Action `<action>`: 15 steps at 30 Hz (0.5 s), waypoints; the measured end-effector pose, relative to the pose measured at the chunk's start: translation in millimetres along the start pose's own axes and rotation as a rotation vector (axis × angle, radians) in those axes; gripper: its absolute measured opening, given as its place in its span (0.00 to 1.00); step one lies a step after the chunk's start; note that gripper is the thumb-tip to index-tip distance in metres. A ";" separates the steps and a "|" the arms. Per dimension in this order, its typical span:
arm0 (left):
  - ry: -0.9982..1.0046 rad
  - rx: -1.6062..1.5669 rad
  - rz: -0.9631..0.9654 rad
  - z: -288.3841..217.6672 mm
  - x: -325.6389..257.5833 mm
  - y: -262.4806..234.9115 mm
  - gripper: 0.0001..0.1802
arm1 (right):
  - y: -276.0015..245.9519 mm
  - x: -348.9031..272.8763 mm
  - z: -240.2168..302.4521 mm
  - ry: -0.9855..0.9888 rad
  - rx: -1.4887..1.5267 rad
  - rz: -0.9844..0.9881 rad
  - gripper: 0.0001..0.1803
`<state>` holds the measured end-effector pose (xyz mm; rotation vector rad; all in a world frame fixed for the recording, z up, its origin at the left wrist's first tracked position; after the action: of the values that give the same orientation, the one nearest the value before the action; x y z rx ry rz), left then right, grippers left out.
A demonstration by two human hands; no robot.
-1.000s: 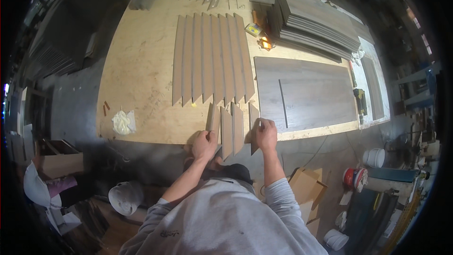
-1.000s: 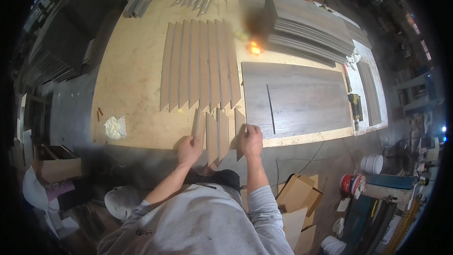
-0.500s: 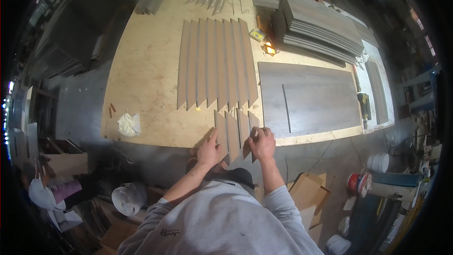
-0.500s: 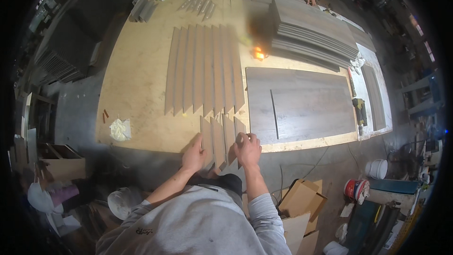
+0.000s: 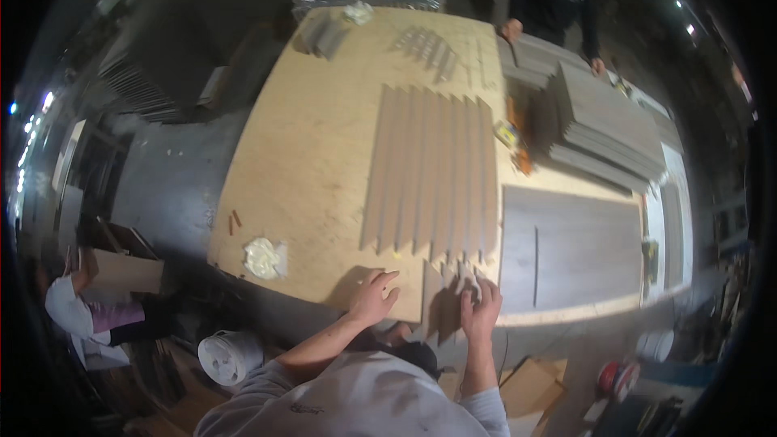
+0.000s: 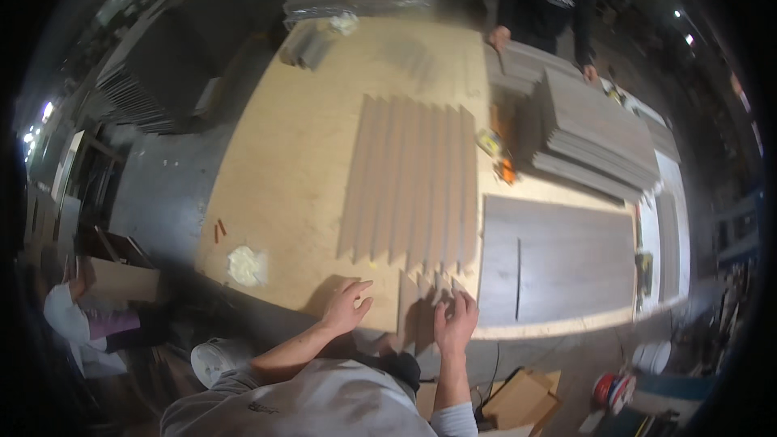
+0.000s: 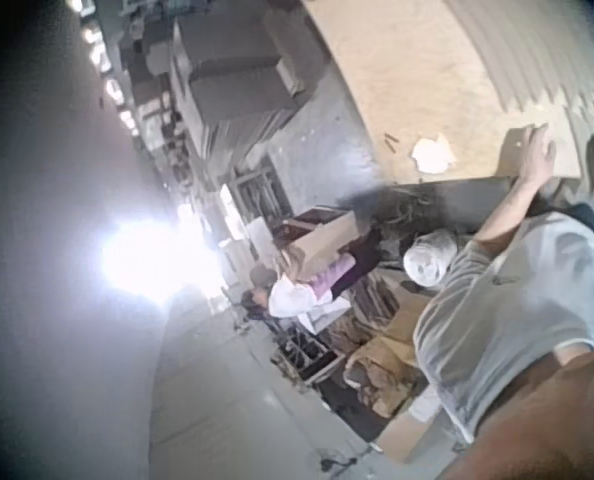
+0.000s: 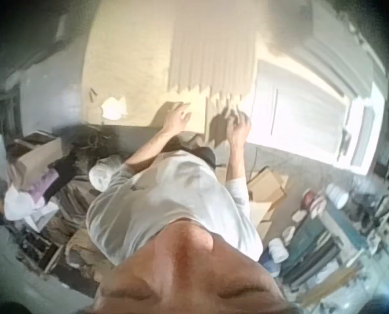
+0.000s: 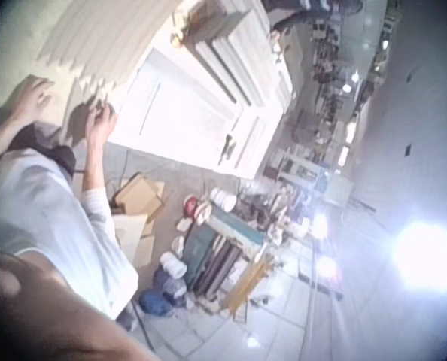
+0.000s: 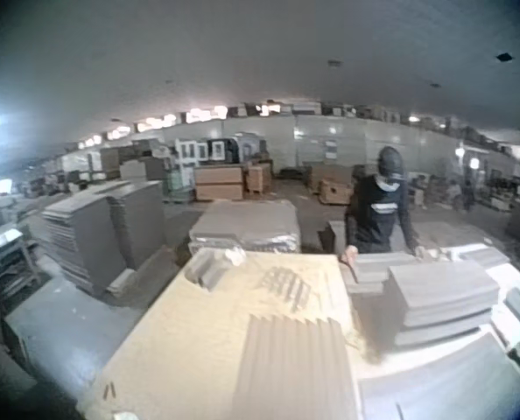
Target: Assembling wooden furniture panels using a pneumatic nail gun and applying wood glue to trim pieces.
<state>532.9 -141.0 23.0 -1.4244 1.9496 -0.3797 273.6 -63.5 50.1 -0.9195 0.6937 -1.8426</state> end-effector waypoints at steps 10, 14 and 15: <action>0.130 0.171 -0.360 28.9 242.9 -228.0 0.23 | 226.1 144.4 190.1 -0.323 0.401 0.263 0.22; 0.097 0.310 -0.339 4.8 365.6 -289.3 0.28 | 306.7 189.0 232.8 -0.323 0.179 0.238 0.21; 0.073 0.322 -0.354 -3.1 396.8 -300.6 0.29 | 323.7 183.9 230.6 -0.306 0.099 0.207 0.20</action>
<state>681.5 -614.3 63.7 -1.5507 1.5959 -0.8764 569.0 -379.9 -16.0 -0.9985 0.4834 -1.4995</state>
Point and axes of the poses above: each hand's wrist, its own x-axis towards the middle knuckle, its own y-axis out of the palm, z = x × y, the point moved 1 cm from there along x, towards the middle knuckle, and after that the axes turned 13 degrees about -y, right-handed, at the moved point
